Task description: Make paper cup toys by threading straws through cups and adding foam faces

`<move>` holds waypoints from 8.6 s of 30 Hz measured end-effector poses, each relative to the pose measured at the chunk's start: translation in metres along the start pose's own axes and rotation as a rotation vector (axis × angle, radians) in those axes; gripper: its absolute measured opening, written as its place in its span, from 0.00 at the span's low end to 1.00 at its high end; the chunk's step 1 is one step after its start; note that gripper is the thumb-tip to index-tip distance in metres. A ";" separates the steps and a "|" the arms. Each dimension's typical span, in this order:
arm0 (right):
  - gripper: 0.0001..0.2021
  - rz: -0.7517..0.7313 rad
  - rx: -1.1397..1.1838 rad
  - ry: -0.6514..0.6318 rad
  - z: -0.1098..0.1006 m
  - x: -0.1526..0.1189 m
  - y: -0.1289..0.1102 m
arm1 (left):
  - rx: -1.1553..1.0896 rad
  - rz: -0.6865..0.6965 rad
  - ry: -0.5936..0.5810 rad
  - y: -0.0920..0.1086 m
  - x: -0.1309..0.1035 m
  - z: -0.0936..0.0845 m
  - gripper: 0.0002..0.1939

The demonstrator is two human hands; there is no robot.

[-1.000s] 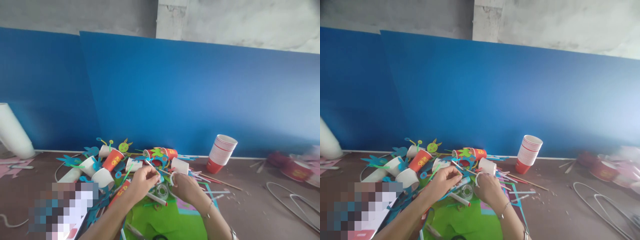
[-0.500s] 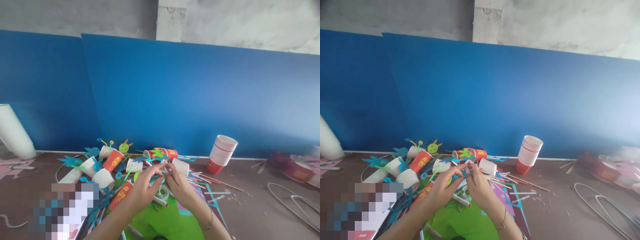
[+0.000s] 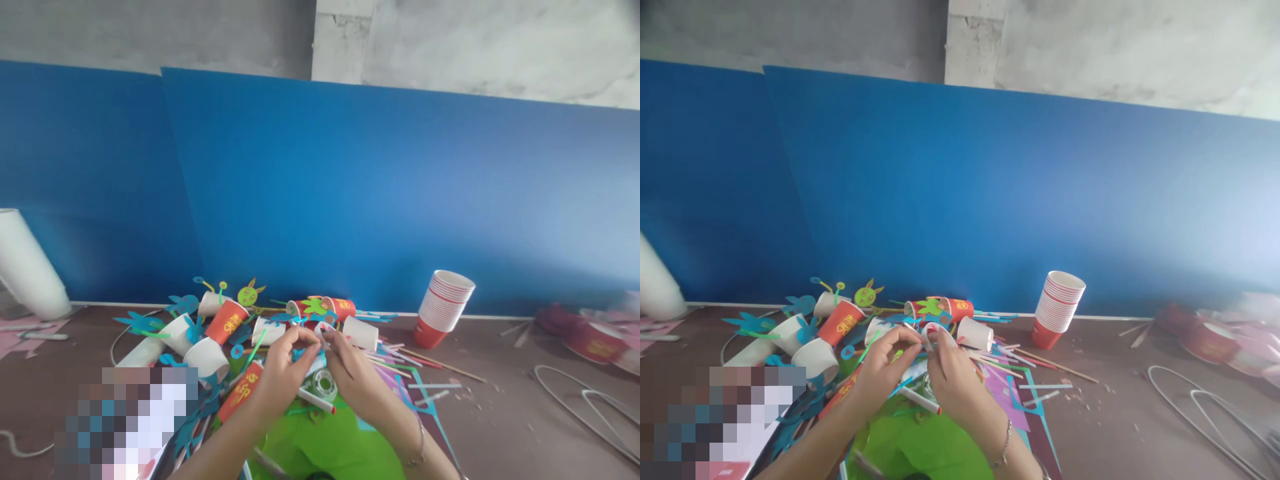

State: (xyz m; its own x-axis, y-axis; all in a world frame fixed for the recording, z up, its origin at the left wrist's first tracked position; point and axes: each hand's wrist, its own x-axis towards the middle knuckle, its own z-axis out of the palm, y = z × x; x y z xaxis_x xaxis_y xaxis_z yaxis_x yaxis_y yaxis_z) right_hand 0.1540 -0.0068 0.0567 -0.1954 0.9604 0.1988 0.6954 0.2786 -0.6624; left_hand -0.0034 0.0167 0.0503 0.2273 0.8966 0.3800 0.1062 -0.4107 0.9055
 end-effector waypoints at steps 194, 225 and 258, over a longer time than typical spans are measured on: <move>0.10 0.091 0.018 -0.004 -0.003 0.003 -0.003 | 0.249 -0.167 -0.241 0.000 0.002 -0.017 0.31; 0.08 0.226 0.605 0.162 0.012 0.022 0.033 | 0.539 -0.333 -0.691 0.033 0.000 -0.084 0.67; 0.15 0.177 0.655 0.021 0.010 0.011 0.014 | 0.478 -0.314 -0.585 0.029 -0.005 -0.070 0.65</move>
State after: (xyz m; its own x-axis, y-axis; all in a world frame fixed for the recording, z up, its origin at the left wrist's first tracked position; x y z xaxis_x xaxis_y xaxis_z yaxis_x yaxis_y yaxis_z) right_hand 0.1544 0.0080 0.0421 -0.0994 0.9934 0.0564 0.1521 0.0711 -0.9858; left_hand -0.0688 0.0117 0.0878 0.5726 0.8047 -0.1571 0.6202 -0.2998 0.7249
